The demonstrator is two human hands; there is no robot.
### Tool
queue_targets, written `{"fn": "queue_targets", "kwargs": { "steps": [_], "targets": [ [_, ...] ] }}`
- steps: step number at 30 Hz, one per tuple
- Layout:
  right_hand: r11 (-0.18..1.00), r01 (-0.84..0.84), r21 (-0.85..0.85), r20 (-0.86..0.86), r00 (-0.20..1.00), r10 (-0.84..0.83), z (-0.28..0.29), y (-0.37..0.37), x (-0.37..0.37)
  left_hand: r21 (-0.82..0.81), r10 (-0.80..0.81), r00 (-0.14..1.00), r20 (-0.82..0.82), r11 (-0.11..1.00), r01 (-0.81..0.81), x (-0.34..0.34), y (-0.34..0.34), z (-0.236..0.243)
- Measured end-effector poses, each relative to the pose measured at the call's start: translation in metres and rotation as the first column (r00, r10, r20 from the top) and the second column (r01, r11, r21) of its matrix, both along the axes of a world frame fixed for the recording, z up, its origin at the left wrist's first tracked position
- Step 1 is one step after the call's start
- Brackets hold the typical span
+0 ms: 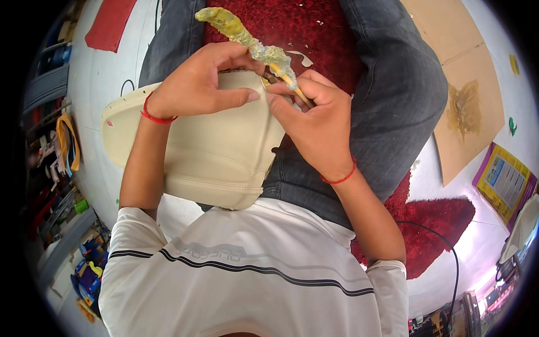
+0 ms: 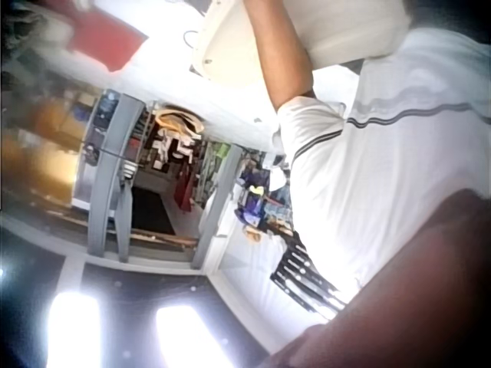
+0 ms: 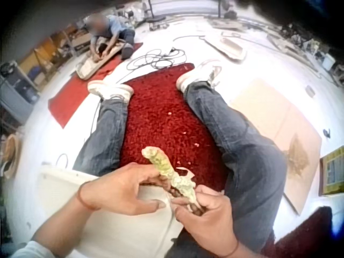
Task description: The person sits on the floor and uses a utility knife to trim the edges of a beige plastic part. They then apply a yellowish paste along the edges using a brush and continue trimming and smoothing the edges.
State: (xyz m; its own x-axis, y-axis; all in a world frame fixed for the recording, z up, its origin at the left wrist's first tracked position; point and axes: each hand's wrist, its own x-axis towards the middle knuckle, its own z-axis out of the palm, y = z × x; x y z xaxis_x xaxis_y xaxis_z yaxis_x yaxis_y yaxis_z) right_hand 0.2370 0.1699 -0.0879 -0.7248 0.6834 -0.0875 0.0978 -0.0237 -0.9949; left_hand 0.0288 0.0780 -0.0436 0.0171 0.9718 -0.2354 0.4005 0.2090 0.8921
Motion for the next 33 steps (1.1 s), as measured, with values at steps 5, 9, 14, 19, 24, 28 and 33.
{"fn": "queue_targets", "kwargs": {
  "steps": [5,9,14,19,24,28,33],
  "targets": [
    [1.000,-0.005,0.014,-0.010,1.000,0.005,-0.005,-0.001,0.001,0.011,0.009,1.000,-0.030,1.000,-0.008,0.002,0.001,0.002],
    [0.998,-0.008,0.059,-0.020,1.000,0.009,-0.007,-0.002,0.003,0.107,0.052,0.998,-0.025,0.993,-0.049,0.005,-0.001,-0.004],
    [0.997,0.019,0.078,-0.032,0.999,-0.017,-0.014,-0.003,0.006,0.039,0.017,1.000,0.005,0.999,-0.017,0.002,-0.002,-0.003],
    [0.984,0.080,-0.162,-0.071,0.993,-0.092,-0.006,-0.002,0.002,0.022,-0.056,0.998,0.012,0.998,0.056,-0.002,0.002,-0.005],
    [0.987,-0.030,-0.159,0.050,0.998,0.039,-0.009,0.014,0.003,-0.013,-0.011,1.000,0.012,1.000,0.011,0.001,0.003,-0.002],
    [0.982,-0.095,-0.163,0.037,0.994,0.102,-0.010,0.023,0.001,-0.004,0.019,1.000,-0.012,1.000,-0.019,0.004,0.005,0.002],
    [0.981,-0.122,-0.148,0.060,0.989,0.132,-0.004,0.028,-0.011,0.004,-0.019,0.998,-0.066,1.000,0.019,0.002,0.006,-0.006]
  ]
}}
